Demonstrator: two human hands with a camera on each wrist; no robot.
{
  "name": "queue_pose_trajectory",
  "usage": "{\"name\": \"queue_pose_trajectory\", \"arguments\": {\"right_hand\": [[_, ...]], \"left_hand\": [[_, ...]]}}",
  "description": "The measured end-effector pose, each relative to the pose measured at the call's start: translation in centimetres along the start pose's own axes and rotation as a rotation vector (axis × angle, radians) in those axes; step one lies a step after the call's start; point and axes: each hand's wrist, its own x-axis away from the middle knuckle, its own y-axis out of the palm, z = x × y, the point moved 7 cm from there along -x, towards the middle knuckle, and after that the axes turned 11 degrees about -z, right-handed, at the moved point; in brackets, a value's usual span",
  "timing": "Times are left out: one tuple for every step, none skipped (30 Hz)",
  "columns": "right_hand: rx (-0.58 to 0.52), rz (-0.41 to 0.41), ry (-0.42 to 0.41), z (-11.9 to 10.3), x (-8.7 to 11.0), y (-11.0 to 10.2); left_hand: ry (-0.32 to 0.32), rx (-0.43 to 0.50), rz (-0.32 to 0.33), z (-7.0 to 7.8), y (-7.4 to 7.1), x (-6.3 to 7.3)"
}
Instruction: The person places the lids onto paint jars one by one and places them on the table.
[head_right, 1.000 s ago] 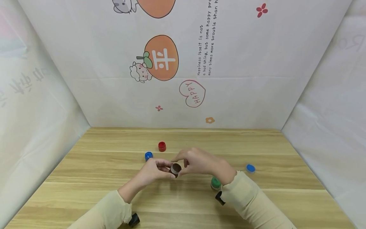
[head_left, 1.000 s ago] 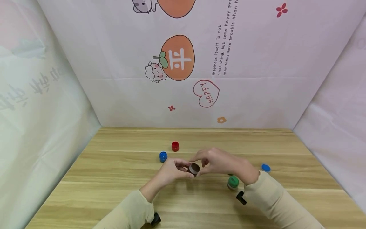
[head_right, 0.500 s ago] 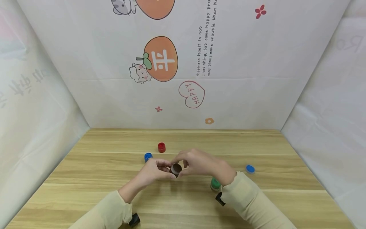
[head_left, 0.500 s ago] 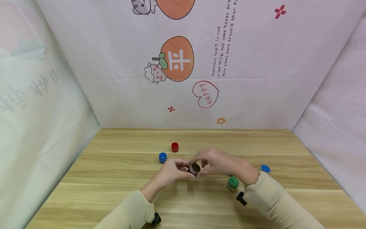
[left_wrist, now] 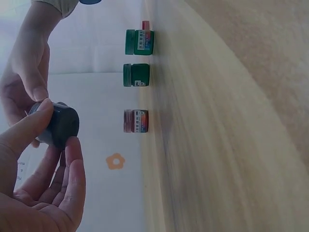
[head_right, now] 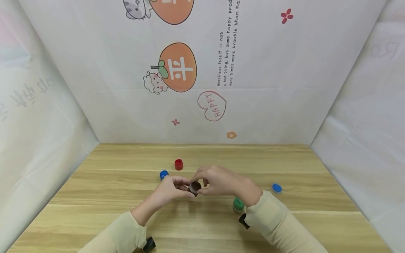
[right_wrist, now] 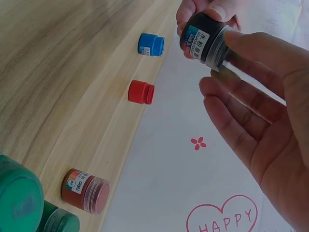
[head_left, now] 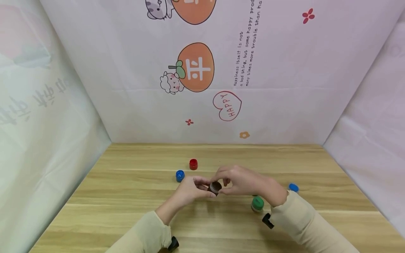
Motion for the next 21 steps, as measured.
{"name": "queue_pose_trajectory", "arguments": {"right_hand": [[0.001,-0.001,0.004,0.03,-0.01,0.0],[0.005,-0.002,0.009,0.04,-0.02,0.0],[0.004,-0.001,0.014,0.08,-0.02,0.0],[0.004,-0.001,0.015,0.08,-0.03,0.01],[0.004,-0.001,0.016,0.08,-0.03,0.02],[0.0,-0.001,0.013,0.07,-0.04,0.03],[-0.001,-0.002,0.01,0.05,-0.05,0.11],[-0.003,-0.003,0.007,0.02,-0.06,0.17],[-0.004,-0.004,0.007,0.03,-0.06,0.23],[-0.005,-0.004,0.009,0.04,-0.06,0.26],[-0.006,-0.003,0.013,0.07,-0.06,0.27],[-0.005,-0.001,0.017,0.11,-0.04,0.26],[-0.004,0.001,0.024,0.14,-0.03,0.25],[-0.003,0.003,0.027,0.15,-0.02,0.22],[-0.004,0.003,0.03,0.15,-0.01,0.21],[0.003,0.003,0.025,0.1,0.01,0.22],[0.003,0.001,0.022,0.07,0.02,0.25],[0.003,-0.002,0.021,0.04,0.03,0.26],[0.0,-0.005,0.022,0.03,0.02,0.29],[-0.007,-0.008,0.023,0.02,0.0,0.31],[-0.015,-0.012,0.035,0.09,0.01,0.35]], "left_hand": [[0.0,0.002,-0.001,-0.01,0.04,0.01],[-0.001,0.004,-0.001,-0.02,0.07,0.03],[0.0,0.008,-0.001,-0.02,0.1,0.04],[0.001,0.011,0.0,-0.01,0.12,0.06],[0.002,0.014,0.0,-0.01,0.13,0.07],[0.002,0.016,0.002,0.0,0.12,0.07],[0.002,0.015,0.004,-0.03,0.14,0.1],[0.002,0.014,0.006,-0.05,0.16,0.13],[0.002,0.011,0.009,-0.06,0.16,0.14],[0.001,0.008,0.011,-0.07,0.16,0.14],[0.001,0.007,0.011,-0.09,0.16,0.15],[0.002,0.006,0.013,-0.08,0.16,0.14],[0.003,0.006,0.013,-0.09,0.14,0.13],[0.003,0.008,0.012,-0.12,0.12,0.1],[0.005,0.01,0.012,-0.13,0.11,0.09],[0.006,0.012,0.012,-0.14,0.11,0.08],[0.008,0.013,0.01,-0.15,0.11,0.07],[0.009,0.013,0.01,-0.14,0.11,0.05],[0.009,0.013,0.009,-0.15,0.12,0.04],[0.01,0.01,0.009,-0.13,0.15,0.05],[0.01,0.009,0.008,-0.12,0.18,0.05]]}}
